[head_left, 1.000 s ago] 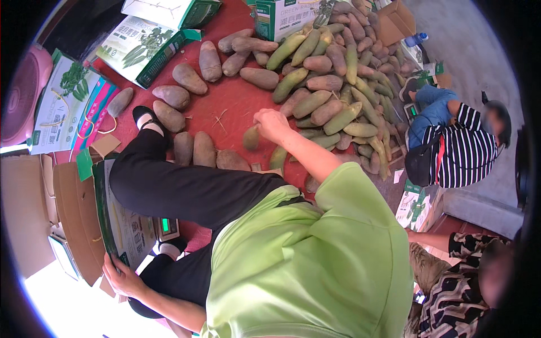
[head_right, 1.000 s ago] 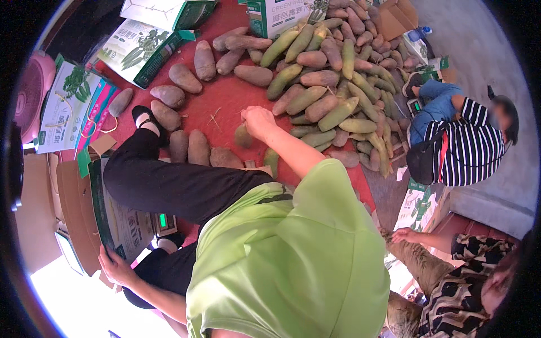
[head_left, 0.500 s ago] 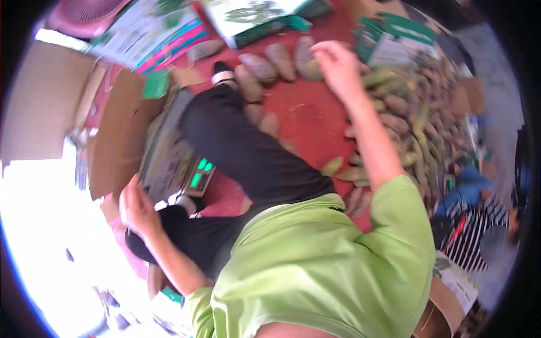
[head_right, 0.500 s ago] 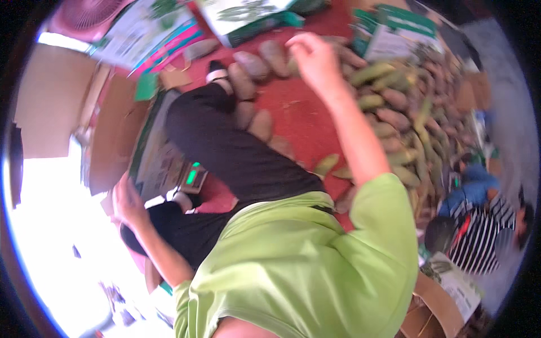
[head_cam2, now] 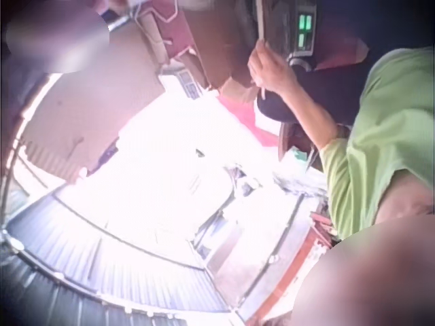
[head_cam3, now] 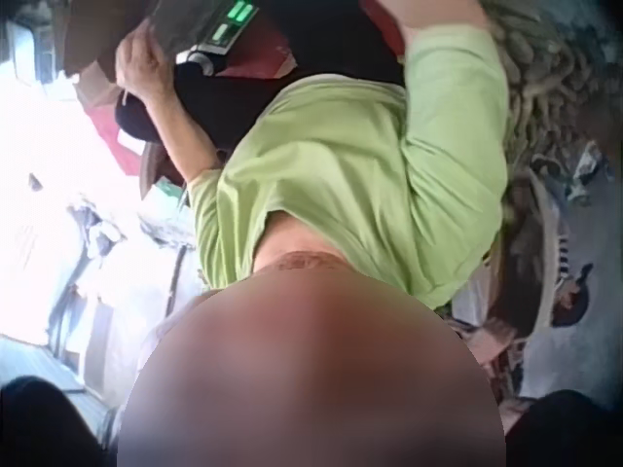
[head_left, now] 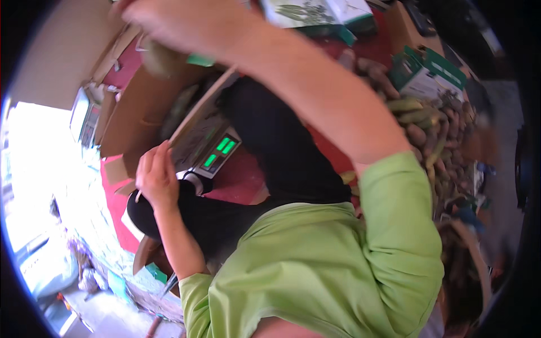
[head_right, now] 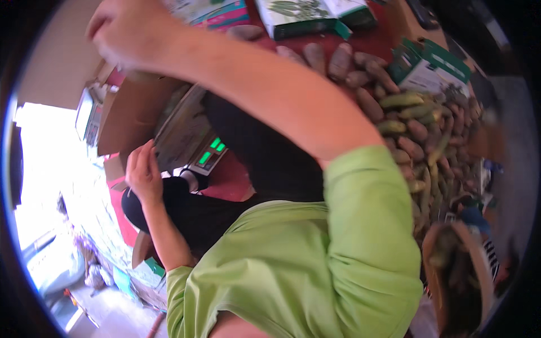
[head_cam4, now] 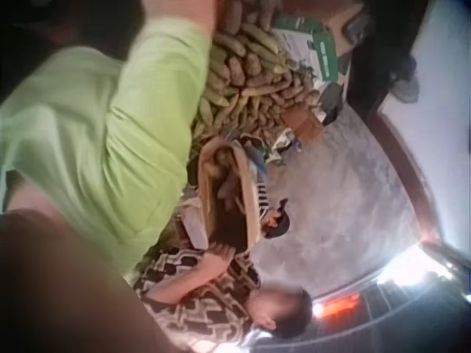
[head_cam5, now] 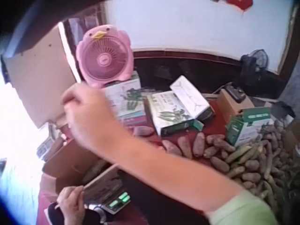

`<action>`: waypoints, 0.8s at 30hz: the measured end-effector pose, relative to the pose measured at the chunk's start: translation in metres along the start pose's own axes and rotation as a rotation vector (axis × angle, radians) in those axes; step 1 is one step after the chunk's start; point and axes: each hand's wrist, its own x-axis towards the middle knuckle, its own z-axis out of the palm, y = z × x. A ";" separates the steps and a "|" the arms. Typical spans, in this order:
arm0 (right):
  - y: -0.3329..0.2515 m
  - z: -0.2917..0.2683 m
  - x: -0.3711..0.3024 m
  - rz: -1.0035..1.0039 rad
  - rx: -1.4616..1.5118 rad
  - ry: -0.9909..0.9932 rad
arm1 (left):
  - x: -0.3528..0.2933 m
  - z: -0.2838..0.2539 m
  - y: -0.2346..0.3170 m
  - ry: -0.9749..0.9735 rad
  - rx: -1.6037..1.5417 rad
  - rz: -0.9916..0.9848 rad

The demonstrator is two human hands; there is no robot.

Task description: Sort and package produce (radishes/lotus roots) from a pile into boxes after weighing them.

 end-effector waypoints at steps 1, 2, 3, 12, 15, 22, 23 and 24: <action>-0.002 0.015 -0.007 0.229 -0.012 -0.071 | -0.002 0.002 -0.004 0.010 -0.009 -0.003; 0.000 0.020 -0.015 0.464 -0.025 -0.127 | -0.001 0.002 -0.002 -0.009 0.001 -0.013; 0.010 0.021 -0.023 0.482 -0.045 -0.115 | 0.000 0.003 -0.002 -0.005 -0.006 -0.015; 0.042 -0.093 -0.094 0.479 -0.252 -0.121 | 0.005 0.004 0.000 0.017 -0.013 -0.016; 0.044 -0.156 -0.158 0.754 -0.464 -0.040 | 0.006 0.003 0.001 0.014 0.014 -0.016; 0.029 -0.232 -0.405 1.185 -0.653 -0.184 | 0.007 0.013 0.004 0.011 -0.003 -0.035; 0.019 -0.225 -0.424 1.341 -0.623 -0.188 | 0.002 0.013 0.000 0.016 0.035 -0.012; 0.014 -0.218 -0.450 1.366 -0.634 -0.159 | -0.003 0.014 -0.006 0.038 0.041 0.014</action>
